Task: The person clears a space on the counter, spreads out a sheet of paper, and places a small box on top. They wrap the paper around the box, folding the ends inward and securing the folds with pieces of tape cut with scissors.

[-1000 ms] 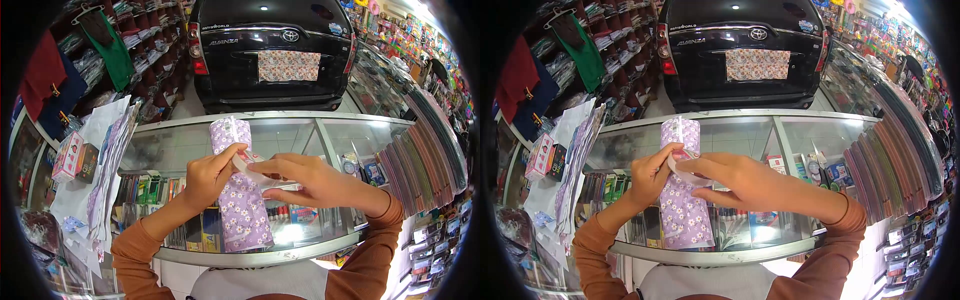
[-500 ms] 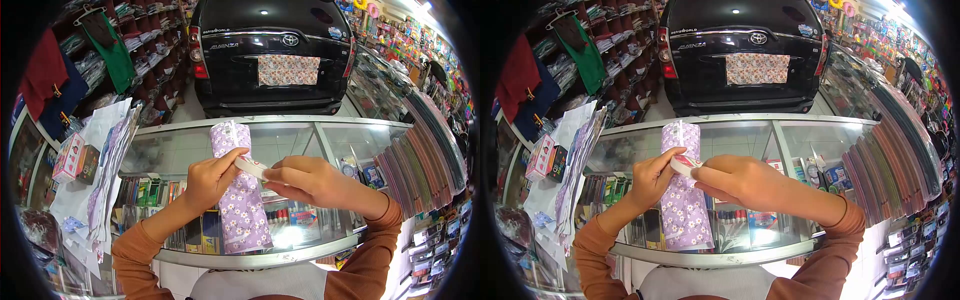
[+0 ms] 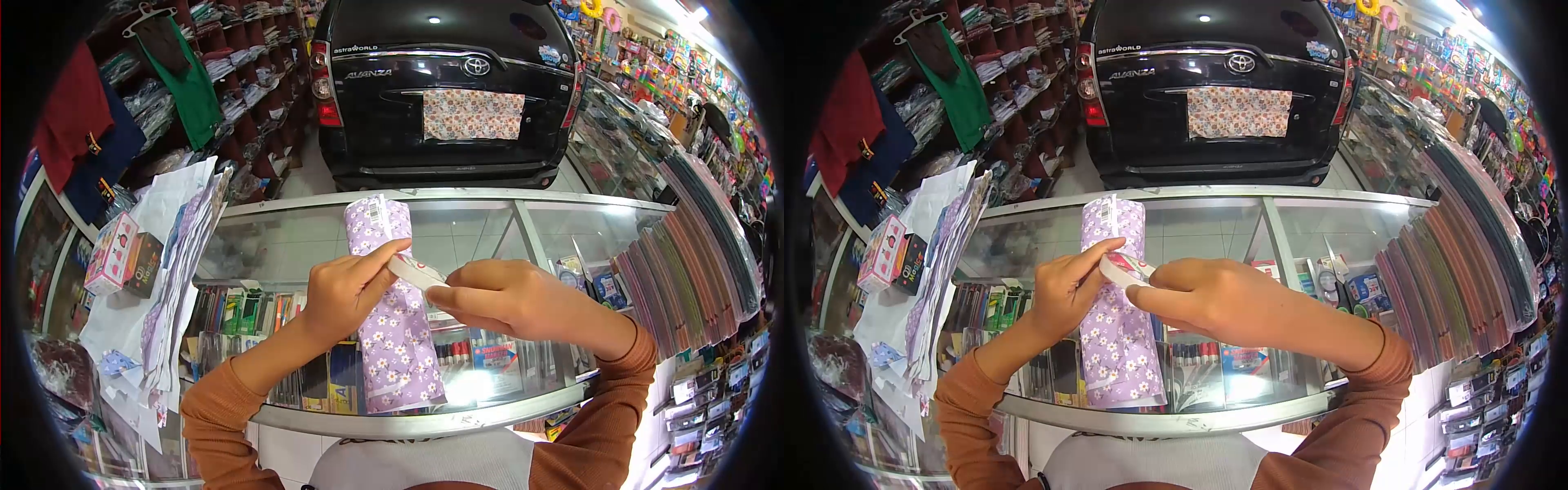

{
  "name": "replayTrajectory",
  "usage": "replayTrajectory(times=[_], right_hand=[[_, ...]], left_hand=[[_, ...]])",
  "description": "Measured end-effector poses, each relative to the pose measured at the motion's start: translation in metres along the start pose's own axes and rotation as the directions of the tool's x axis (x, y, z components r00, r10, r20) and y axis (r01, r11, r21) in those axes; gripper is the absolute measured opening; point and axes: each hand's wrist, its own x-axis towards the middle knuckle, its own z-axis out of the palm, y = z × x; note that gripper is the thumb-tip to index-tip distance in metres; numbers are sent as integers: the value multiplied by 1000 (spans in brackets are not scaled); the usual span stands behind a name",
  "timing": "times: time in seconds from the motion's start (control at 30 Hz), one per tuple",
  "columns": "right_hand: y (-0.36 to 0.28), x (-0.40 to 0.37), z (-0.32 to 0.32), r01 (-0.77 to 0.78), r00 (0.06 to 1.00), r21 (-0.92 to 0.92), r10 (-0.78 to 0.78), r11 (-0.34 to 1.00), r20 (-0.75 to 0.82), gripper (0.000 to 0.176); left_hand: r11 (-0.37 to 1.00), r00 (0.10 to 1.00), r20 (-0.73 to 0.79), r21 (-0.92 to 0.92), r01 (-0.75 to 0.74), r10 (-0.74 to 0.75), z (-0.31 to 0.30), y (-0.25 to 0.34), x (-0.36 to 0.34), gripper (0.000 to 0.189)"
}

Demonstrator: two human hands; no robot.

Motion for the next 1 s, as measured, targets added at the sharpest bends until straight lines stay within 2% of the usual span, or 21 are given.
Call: replayTrajectory(times=[0.13, 0.23, 0.33, 0.37, 0.47, 0.5, 0.6, 0.67, 0.73, 0.77, 0.83, 0.93, 1.0], right_hand=[[0, 1, 3, -30, 999, 48, 31, 998, -25, 25], [3, 2, 7, -107, 988, 127, 120, 986, -99, 18], [10, 2, 10, -224, 962, 236, 254, 945, -103, 16], [12, 4, 16, -184, 947, 287, 247, 940, -204, 20], [13, 8, 24, -208, 899, 438, 347, 875, -268, 22], [18, 8, 30, -168, 903, 495, 334, 852, -270, 30], [17, 12, 40, -185, 865, 625, 428, 758, -262, 37], [17, 13, 42, -198, 861, 643, 444, 740, -246, 44], [15, 13, 46, -216, 825, 706, 513, 675, -238, 46], [14, 13, 44, -230, 835, 674, 498, 702, -233, 47], [14, 12, 41, -255, 857, 606, 466, 754, -220, 48], [21, 11, 43, -167, 864, 614, 414, 771, -285, 50], [19, 13, 41, -224, 851, 644, 469, 731, -236, 53]], left_hand=[[998, 998, -25, -18, 64, -65, 2, 4, 0, 30], [948, 975, -73, -258, 187, -212, 7, 8, -2, 24], [981, 996, 20, -170, 92, -89, 1, 4, 0, 22], [990, 998, 50, -133, 39, -33, 2, -1, 0, 29], [991, 997, 82, -137, 1, 11, -2, 6, 7, 33], [992, 998, 70, -128, 6, 3, -1, 8, 8, 33], [994, 997, 60, -96, 50, -44, 0, 14, 9, 33], [991, 991, 81, -66, 114, -108, 0, 17, 10, 31], [1000, 1000, 25, -5, 17, -17, 3, 10, 7, 29], [999, 1000, -1, 27, -30, 30, 5, 7, 7, 28], [999, 999, 35, 40, 3, -5, 1, 13, 9, 25], [1000, 998, 55, 19, -3, 2, 0, 14, 9, 18], [1000, 998, 56, 24, -20, 18, 2, 13, 9, 16]])
